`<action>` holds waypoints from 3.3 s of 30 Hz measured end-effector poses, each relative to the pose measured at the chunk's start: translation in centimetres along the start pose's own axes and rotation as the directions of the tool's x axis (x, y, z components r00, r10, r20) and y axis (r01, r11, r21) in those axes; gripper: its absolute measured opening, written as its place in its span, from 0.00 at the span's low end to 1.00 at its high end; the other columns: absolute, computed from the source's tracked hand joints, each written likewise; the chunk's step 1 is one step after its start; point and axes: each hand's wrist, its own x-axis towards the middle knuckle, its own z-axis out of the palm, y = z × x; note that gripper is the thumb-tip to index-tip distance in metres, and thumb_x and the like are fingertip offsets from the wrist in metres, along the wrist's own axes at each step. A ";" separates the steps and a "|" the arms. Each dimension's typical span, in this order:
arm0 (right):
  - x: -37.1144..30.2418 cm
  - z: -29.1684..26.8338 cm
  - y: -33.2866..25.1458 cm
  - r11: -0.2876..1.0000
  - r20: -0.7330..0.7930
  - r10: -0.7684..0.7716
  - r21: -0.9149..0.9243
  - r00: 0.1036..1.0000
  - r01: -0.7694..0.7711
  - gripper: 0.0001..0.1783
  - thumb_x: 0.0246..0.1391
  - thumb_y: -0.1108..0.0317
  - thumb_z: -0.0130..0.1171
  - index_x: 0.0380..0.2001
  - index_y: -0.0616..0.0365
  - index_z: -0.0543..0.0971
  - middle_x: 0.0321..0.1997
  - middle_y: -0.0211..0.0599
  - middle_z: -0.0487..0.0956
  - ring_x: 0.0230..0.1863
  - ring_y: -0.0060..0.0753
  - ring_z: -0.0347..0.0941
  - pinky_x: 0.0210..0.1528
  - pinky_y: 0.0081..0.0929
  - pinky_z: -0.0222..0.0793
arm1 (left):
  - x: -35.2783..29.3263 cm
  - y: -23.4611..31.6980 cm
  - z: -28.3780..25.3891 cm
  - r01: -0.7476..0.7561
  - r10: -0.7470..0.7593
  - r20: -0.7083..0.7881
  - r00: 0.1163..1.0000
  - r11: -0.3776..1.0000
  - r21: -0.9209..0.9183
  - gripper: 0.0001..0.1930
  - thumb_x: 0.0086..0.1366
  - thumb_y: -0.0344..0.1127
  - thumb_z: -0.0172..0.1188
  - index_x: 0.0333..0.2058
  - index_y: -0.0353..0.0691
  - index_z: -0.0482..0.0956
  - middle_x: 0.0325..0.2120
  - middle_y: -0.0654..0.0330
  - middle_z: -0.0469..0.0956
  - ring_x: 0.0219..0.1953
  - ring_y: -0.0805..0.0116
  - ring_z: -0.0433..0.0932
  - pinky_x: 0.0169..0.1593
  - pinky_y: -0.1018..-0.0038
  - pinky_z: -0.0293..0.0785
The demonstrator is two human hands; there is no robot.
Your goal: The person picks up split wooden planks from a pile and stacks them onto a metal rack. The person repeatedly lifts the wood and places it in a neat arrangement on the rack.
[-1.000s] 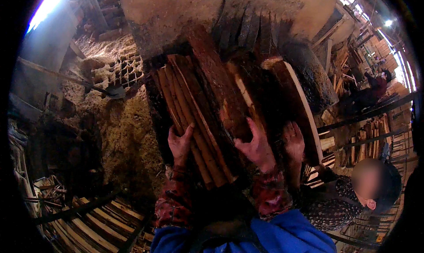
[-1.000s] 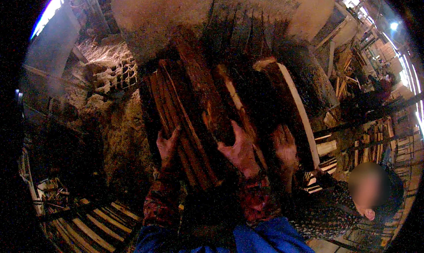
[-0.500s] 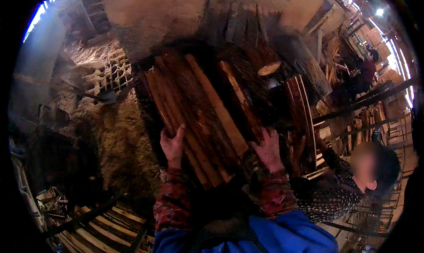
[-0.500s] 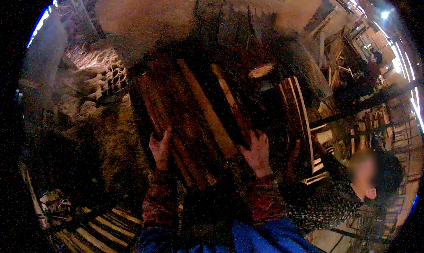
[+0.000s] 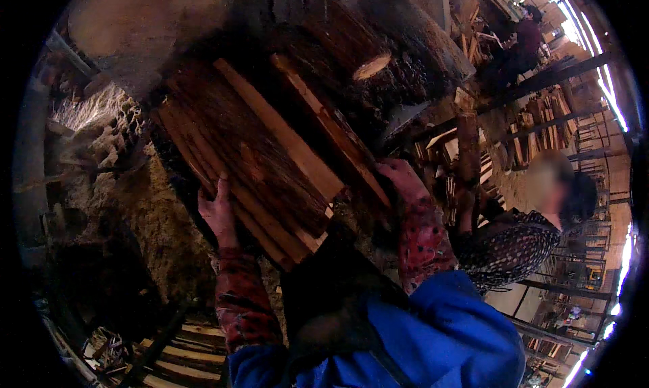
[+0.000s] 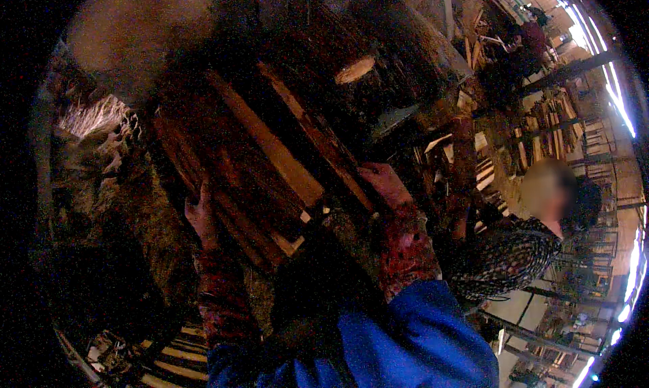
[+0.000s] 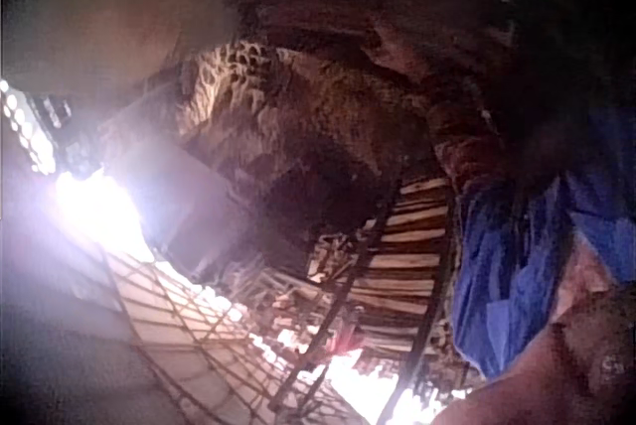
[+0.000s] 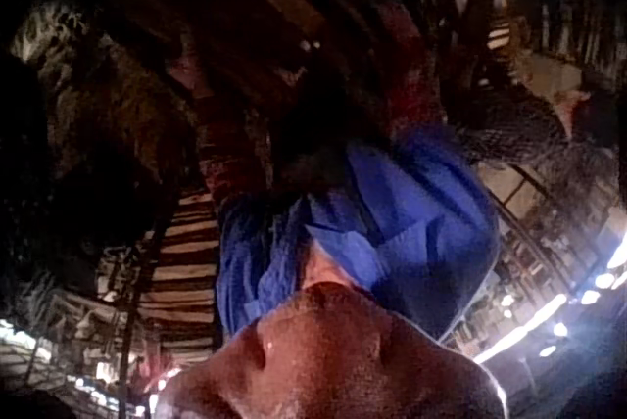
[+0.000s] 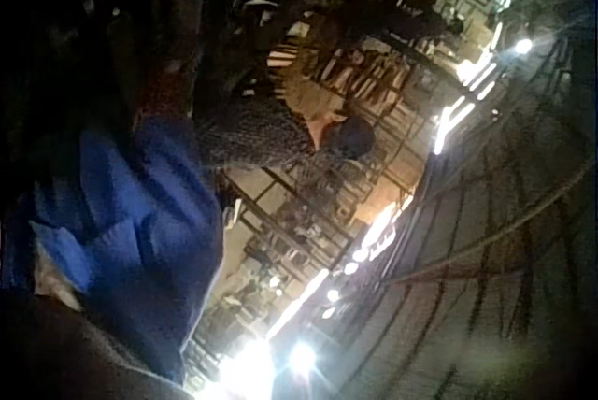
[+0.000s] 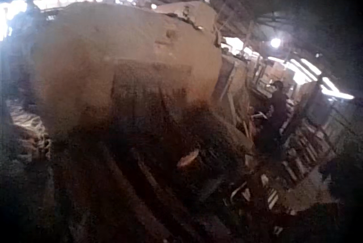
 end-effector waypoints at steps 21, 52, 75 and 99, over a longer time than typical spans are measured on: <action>-4.7 6.9 -0.8 0.888 -0.343 -0.420 -0.344 0.840 0.304 0.21 0.53 0.57 0.60 0.38 0.68 0.75 0.32 0.48 0.79 0.33 0.35 0.79 0.32 0.31 0.74 | -0.7 -0.3 -2.0 0.051 -0.048 0.028 0.998 0.990 -0.128 0.36 0.54 0.49 0.67 0.52 0.26 0.67 0.46 0.51 0.73 0.45 0.66 0.72 0.47 0.71 0.69; -7.1 7.5 -5.6 0.915 -0.063 -0.308 0.253 0.949 0.314 0.20 0.53 0.57 0.60 0.42 0.63 0.76 0.41 0.32 0.78 0.41 0.25 0.71 0.46 0.26 0.68 | -2.5 1.2 2.3 -0.013 0.017 0.023 1.000 0.984 -0.179 0.23 0.54 0.42 0.68 0.42 0.31 0.73 0.38 0.57 0.78 0.38 0.71 0.74 0.42 0.73 0.71; -6.1 11.0 -6.5 0.894 -0.128 -0.448 -0.070 0.885 0.442 0.22 0.50 0.66 0.61 0.46 0.69 0.72 0.45 0.42 0.77 0.43 0.29 0.73 0.46 0.27 0.70 | -3.9 4.3 3.2 0.003 -0.007 -0.061 0.998 0.998 -0.070 0.29 0.53 0.45 0.69 0.45 0.28 0.72 0.39 0.55 0.78 0.39 0.70 0.75 0.45 0.73 0.71; 0.4 6.3 -6.0 0.498 -0.026 -0.479 -0.831 0.878 0.247 0.47 0.38 0.59 0.69 0.61 0.59 0.58 0.61 0.54 0.60 0.61 0.58 0.55 0.60 0.45 0.59 | -3.8 3.0 2.9 -0.076 0.067 -0.144 0.987 0.995 -0.059 0.34 0.55 0.51 0.66 0.49 0.26 0.69 0.41 0.53 0.76 0.43 0.66 0.73 0.48 0.71 0.69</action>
